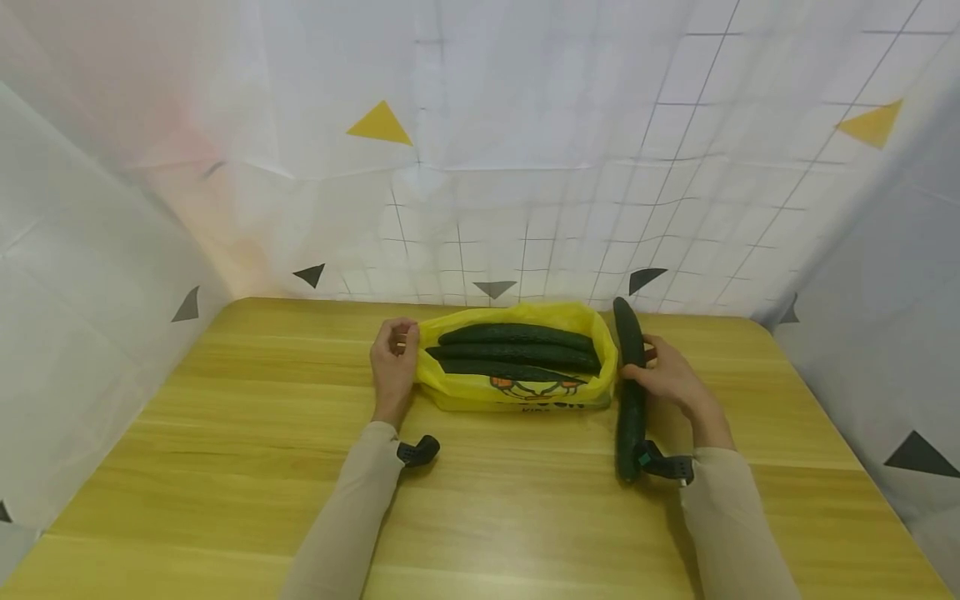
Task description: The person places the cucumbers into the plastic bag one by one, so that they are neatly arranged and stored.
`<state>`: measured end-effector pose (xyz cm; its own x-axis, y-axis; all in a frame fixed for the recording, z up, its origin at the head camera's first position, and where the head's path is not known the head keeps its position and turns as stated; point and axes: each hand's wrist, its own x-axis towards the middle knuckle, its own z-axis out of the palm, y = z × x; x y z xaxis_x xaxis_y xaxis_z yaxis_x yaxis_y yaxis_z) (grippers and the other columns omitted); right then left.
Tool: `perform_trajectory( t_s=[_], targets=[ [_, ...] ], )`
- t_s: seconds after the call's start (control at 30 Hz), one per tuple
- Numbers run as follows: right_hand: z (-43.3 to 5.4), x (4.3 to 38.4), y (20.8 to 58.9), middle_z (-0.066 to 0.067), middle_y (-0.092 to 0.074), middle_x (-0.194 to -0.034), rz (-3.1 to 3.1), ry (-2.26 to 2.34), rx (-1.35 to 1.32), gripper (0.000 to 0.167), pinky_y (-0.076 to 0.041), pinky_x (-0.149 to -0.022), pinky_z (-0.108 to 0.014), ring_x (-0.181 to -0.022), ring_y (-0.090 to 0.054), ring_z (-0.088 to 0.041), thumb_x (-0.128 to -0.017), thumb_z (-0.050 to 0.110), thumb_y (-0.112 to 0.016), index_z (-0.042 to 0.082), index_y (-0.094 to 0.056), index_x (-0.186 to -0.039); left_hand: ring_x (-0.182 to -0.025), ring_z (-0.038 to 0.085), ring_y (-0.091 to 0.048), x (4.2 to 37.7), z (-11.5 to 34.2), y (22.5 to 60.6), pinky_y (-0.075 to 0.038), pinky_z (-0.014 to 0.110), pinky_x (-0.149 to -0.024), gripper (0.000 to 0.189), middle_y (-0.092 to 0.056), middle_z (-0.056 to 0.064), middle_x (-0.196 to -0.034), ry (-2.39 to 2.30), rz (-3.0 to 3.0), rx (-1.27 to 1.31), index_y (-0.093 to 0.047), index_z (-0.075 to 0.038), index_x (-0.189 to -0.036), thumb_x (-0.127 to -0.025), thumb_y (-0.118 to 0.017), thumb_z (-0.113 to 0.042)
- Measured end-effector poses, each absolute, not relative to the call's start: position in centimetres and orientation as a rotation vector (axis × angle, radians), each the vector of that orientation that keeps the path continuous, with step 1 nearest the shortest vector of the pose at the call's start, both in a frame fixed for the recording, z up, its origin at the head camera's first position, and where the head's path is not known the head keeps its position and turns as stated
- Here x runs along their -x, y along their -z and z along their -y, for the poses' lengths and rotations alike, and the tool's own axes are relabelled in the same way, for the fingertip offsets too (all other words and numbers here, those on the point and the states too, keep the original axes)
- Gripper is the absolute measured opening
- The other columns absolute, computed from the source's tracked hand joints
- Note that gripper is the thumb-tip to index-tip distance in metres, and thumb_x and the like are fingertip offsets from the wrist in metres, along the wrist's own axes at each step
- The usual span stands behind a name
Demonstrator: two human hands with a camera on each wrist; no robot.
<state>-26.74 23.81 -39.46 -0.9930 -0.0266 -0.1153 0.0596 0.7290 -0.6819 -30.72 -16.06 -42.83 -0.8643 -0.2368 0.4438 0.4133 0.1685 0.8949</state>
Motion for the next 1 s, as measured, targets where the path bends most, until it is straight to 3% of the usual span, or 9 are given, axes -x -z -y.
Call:
perform_trajectory(
  t_s=[0.2, 0.43, 1.0],
  targets=[
    [-23.9, 26.7, 38.9, -0.031, -0.04, -0.133, -2.824, 1.149, -0.026, 0.084, -0.048, -0.086, -0.046, -0.111, -0.049, -0.041, -0.09, 0.035, -0.06, -0.001, -0.014, -0.15, -0.073, 0.014, -0.055, 30.7, 16.1, 42.8, -0.045, 0.019, -0.065, 0.022, -0.062, 0.015, -0.093, 1.734, 1.955, 0.178, -0.061, 0.0, -0.107, -0.094, -0.058, -0.017],
    [-23.7, 26.2, 38.1, -0.033, -0.035, -0.138, -2.783, 1.251, -0.019, 0.083, -0.056, -0.075, -0.041, -0.114, -0.049, -0.043, -0.091, 0.031, -0.059, 0.002, -0.01, -0.151, -0.074, 0.015, -0.055, 30.7, 16.0, 42.8, -0.045, 0.019, -0.065, 0.021, -0.062, 0.015, -0.093, 1.742, 1.959, 0.178, -0.061, -0.001, -0.106, -0.094, -0.058, -0.018],
    [-23.8, 25.8, 36.9, -0.032, -0.032, -0.141, -2.851, 1.337, -0.013, 0.085, -0.057, -0.072, -0.039, -0.115, -0.05, -0.045, -0.092, 0.039, -0.057, 0.007, -0.007, -0.152, -0.074, 0.014, -0.056, 30.8, 16.0, 42.9, -0.046, 0.018, -0.066, 0.019, -0.063, 0.017, -0.093, 1.729, 1.939, 0.185, -0.062, 0.0, -0.105, -0.094, -0.059, -0.016]
  ],
)
